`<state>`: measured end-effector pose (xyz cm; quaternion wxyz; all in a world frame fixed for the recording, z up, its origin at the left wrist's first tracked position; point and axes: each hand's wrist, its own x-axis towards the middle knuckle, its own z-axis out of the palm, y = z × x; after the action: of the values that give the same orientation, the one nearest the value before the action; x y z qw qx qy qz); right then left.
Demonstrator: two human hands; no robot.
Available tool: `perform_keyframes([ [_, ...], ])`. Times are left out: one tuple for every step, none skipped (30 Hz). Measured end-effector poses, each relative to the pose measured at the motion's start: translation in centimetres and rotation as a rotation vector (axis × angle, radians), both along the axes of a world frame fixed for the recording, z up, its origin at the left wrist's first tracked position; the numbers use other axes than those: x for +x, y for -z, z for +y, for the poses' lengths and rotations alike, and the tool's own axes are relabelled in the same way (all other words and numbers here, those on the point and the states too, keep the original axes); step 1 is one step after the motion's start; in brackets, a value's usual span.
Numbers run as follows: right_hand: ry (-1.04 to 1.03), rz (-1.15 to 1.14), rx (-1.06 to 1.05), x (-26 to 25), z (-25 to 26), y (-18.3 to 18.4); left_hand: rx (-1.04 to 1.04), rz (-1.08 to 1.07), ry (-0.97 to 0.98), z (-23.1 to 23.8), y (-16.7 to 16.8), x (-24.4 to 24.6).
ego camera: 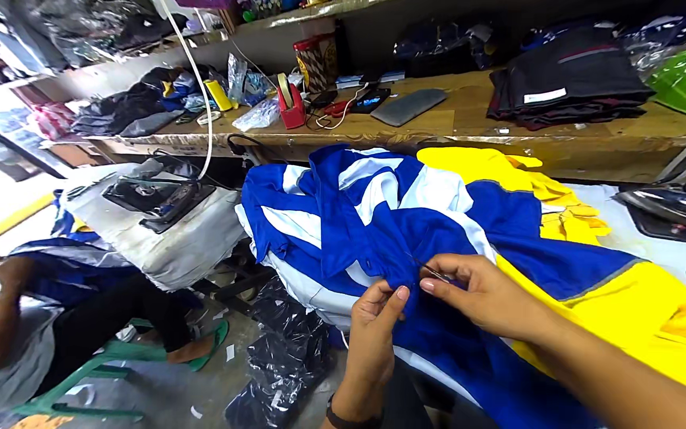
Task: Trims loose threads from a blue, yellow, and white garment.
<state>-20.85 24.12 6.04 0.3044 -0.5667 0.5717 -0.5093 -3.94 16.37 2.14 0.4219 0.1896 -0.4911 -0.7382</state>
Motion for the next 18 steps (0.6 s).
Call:
perform_keyframes([
  [0.01, -0.13, -0.042, 0.6, -0.2, 0.6, -0.005, 0.001, -0.001, 0.1, 0.0, -0.1],
  [0.025, -0.23, -0.068, 0.9, -0.4, 1.1, -0.02, 0.006, -0.009, 0.1, 0.0, -0.1],
  [0.038, -0.312, -0.085, 1.2, -0.6, 1.4, -0.034, 0.024, -0.023, 0.1, 0.1, -0.1],
  [0.04, -0.38, -0.093, 1.3, -0.7, 1.7, -0.047, 0.051, -0.033, 0.1, 0.1, -0.1],
  [0.025, -0.448, -0.087, 1.4, -0.7, 2.0, -0.045, 0.08, -0.033, 0.1, 0.2, -0.1],
  [0.003, -0.523, -0.069, 1.6, -0.8, 2.1, -0.013, 0.107, -0.016, 0.2, 0.2, -0.1],
  [-0.018, -0.601, -0.045, 1.8, -0.8, 2.2, 0.048, 0.131, 0.022, 0.2, 0.1, -0.1],
  [-0.034, -0.665, -0.025, 2.0, -0.8, 2.2, 0.112, 0.148, 0.062, 0.2, 0.1, -0.1],
  [-0.042, -0.714, -0.012, 2.1, -0.8, 2.2, 0.157, 0.154, 0.094, 0.2, 0.2, -0.1],
  [-0.037, -0.742, -0.008, 2.3, -0.8, 2.3, 0.171, 0.145, 0.114, 0.0, 0.3, -0.1],
  [-0.024, -0.751, -0.01, 2.4, -0.8, 2.4, 0.163, 0.126, 0.118, -0.1, 0.4, -0.1],
  [-0.003, -0.748, -0.013, 2.6, -0.8, 2.4, 0.151, 0.109, 0.115, -0.3, 0.4, -0.2],
  [0.024, -0.731, -0.014, 2.9, -0.9, 2.4, 0.15, 0.097, 0.115, -0.4, 0.4, -0.1],
  [0.057, -0.701, -0.023, 3.1, -0.9, 2.4, 0.161, 0.089, 0.113, -0.5, 0.3, -0.1],
  [0.093, -0.647, -0.046, 3.4, -1.0, 2.5, 0.179, 0.089, 0.115, -0.5, 0.2, 0.0],
  [0.135, -0.563, -0.089, 3.5, -1.1, 2.7, 0.203, 0.091, 0.121, -0.5, 0.0, 0.1],
  [0.18, -0.445, -0.142, 3.5, -1.2, 3.0, 0.224, 0.089, 0.123, -0.5, -0.2, 0.2],
  [0.228, -0.322, -0.183, 3.4, -1.2, 3.2, 0.234, 0.082, 0.12, -0.5, -0.3, 0.3],
])
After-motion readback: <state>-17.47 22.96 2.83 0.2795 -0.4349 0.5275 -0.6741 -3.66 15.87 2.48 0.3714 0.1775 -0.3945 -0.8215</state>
